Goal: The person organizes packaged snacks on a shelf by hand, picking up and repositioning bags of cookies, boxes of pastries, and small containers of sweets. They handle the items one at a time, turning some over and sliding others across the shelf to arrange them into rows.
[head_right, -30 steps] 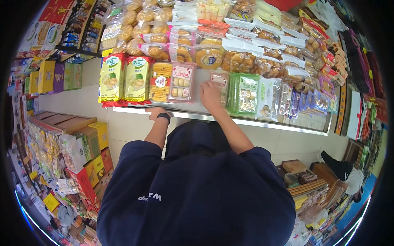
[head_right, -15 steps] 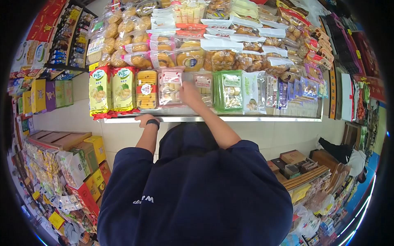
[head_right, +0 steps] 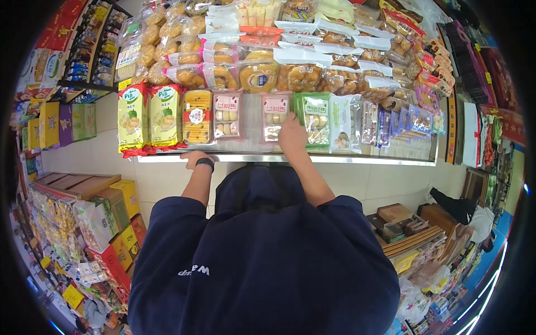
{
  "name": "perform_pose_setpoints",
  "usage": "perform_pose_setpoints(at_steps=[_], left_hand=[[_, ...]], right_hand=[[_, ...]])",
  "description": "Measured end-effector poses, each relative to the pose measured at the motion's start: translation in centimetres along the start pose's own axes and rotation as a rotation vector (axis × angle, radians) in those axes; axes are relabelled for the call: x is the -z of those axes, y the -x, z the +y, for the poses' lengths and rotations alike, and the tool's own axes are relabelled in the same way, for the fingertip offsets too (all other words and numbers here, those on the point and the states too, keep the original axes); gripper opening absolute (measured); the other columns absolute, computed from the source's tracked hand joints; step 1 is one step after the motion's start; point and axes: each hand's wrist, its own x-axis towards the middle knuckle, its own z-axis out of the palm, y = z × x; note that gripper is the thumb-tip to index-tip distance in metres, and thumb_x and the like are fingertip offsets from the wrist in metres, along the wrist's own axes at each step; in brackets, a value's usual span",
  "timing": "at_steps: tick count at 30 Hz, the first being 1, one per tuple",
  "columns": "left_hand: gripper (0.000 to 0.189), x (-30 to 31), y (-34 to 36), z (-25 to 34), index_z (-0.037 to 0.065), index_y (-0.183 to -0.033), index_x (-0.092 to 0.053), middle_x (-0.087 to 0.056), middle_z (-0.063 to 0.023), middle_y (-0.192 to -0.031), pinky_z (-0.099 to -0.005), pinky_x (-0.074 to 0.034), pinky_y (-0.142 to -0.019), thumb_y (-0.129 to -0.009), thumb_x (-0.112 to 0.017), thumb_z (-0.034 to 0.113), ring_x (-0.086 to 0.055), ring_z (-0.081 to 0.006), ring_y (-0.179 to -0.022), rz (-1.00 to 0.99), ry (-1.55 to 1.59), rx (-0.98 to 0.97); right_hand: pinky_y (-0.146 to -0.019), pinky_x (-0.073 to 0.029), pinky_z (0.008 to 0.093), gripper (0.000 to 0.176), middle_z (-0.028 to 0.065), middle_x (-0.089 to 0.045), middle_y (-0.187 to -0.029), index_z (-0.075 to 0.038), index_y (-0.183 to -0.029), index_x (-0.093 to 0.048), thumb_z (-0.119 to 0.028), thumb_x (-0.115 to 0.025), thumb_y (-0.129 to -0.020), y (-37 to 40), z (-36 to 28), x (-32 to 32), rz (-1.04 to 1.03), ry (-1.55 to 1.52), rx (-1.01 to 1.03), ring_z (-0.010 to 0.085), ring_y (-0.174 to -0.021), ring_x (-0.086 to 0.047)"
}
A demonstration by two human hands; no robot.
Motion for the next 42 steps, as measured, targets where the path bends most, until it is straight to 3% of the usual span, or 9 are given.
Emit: perform_pose_setpoints(at_steps=[7,10,16,22,25,28,31,34,42], left_hand=[[0.069,1.1,3.1,1.9,-0.002,-0.139,-0.048,-0.058,-0.0268,-0.137,-0.0513,-0.048,-0.102,-0.102,-0.034,0.055,-0.059,-0.0429,-0.122,0.05,0.103,0.092],[0.072,0.8,2.2,1.5,-0.003,-0.137,-0.049,-0.058,-0.0285,-0.136,-0.0519,-0.048,-0.103,-0.101,-0.035,0.058,-0.059,-0.0447,-0.121,0.053,0.115,0.059],[0.075,0.3,1.5,0.8,-0.004,-0.136,-0.05,-0.058,-0.0313,-0.134,-0.0527,-0.049,-0.102,-0.1,-0.036,0.06,-0.059,-0.0456,-0.119,0.094,0.092,0.056],[0.079,0.3,0.8,0.8,-0.008,-0.134,-0.05,-0.059,-0.0341,-0.13,-0.0524,-0.049,-0.101,-0.1,-0.036,0.062,-0.061,-0.0462,-0.117,0.089,0.034,0.043],[0.079,0.3,1.5,1.1,-0.008,-0.133,-0.05,-0.06,-0.0346,-0.129,-0.053,-0.049,-0.1,-0.1,-0.035,0.063,-0.062,-0.0473,-0.115,0.095,0.078,0.067],[0.079,0.5,1.2,1.0,-0.007,-0.138,-0.048,-0.059,-0.0285,-0.134,-0.0528,-0.05,-0.101,-0.1,-0.034,0.062,-0.061,-0.0439,-0.118,0.062,0.037,0.067],[0.078,0.6,2.0,1.4,-0.008,-0.135,-0.049,-0.061,-0.0323,-0.128,-0.053,-0.05,-0.099,-0.101,-0.035,0.061,-0.063,-0.0464,-0.114,0.085,0.028,0.052],[0.076,0.4,1.9,1.4,-0.009,-0.13,-0.051,-0.062,-0.0352,-0.122,-0.0534,-0.05,-0.098,-0.101,-0.035,0.06,-0.063,-0.0488,-0.11,0.114,0.04,0.013],[0.076,0.7,2.2,1.3,-0.008,-0.133,-0.05,-0.06,-0.0343,-0.127,-0.0528,-0.049,-0.1,-0.101,-0.034,0.06,-0.062,-0.0471,-0.115,0.067,0.043,0.024]], right_hand=[[-0.088,-0.056,0.0552,0.077,0.0255,-0.036,-0.152,-0.009,-0.148,-0.04,-0.027,-0.075,-0.081,1.2,-2.5,-0.3,0.09,0.083,0.319,0.0471,-0.134,-0.047],[-0.098,-0.052,0.0573,0.087,0.0255,-0.027,-0.158,-0.015,-0.153,-0.035,-0.029,-0.078,-0.079,0.4,-3.5,-0.9,-0.049,0.09,0.272,0.0499,-0.143,-0.03],[-0.102,-0.047,0.0629,0.089,0.0239,-0.018,-0.164,-0.02,-0.157,-0.033,-0.026,-0.077,-0.08,-0.1,-2.3,-2.7,-0.149,-0.004,0.227,0.0491,-0.149,-0.021],[-0.101,-0.05,0.0584,0.08,0.029,-0.031,-0.155,-0.014,-0.15,-0.04,-0.027,-0.078,-0.08,0.9,-3.6,-0.8,-0.135,0.082,0.221,0.0528,-0.143,-0.029],[-0.098,-0.051,0.0537,0.067,0.0274,-0.039,-0.151,-0.007,-0.142,-0.048,-0.031,-0.074,-0.085,0.9,-5.2,-0.9,0.066,0.201,0.385,0.048,-0.14,-0.038],[-0.092,-0.052,0.0517,0.05,0.0286,-0.058,-0.132,0.0,-0.125,-0.06,-0.033,-0.067,-0.088,0.2,-8.4,-1.2,-0.114,-0.344,0.351,0.0438,-0.124,-0.056],[-0.089,-0.053,0.0516,0.038,0.0282,-0.068,-0.11,0.003,-0.108,-0.068,-0.029,-0.061,-0.09,-2.9,-9.0,-6.4,-0.374,-0.375,0.24,0.0442,-0.103,-0.066],[-0.088,-0.053,0.053,0.031,0.0281,-0.07,-0.093,0.004,-0.091,-0.07,-0.025,-0.059,-0.089,-2.8,-9.7,-7.9,-0.257,-0.391,0.188,0.047,-0.092,-0.067],[-0.083,-0.053,0.0552,0.024,0.0294,-0.069,-0.093,0.003,-0.093,-0.068,-0.018,-0.057,-0.09,-2.3,-7.2,-3.4,-0.169,-0.398,0.252,0.0461,-0.089,-0.068]])
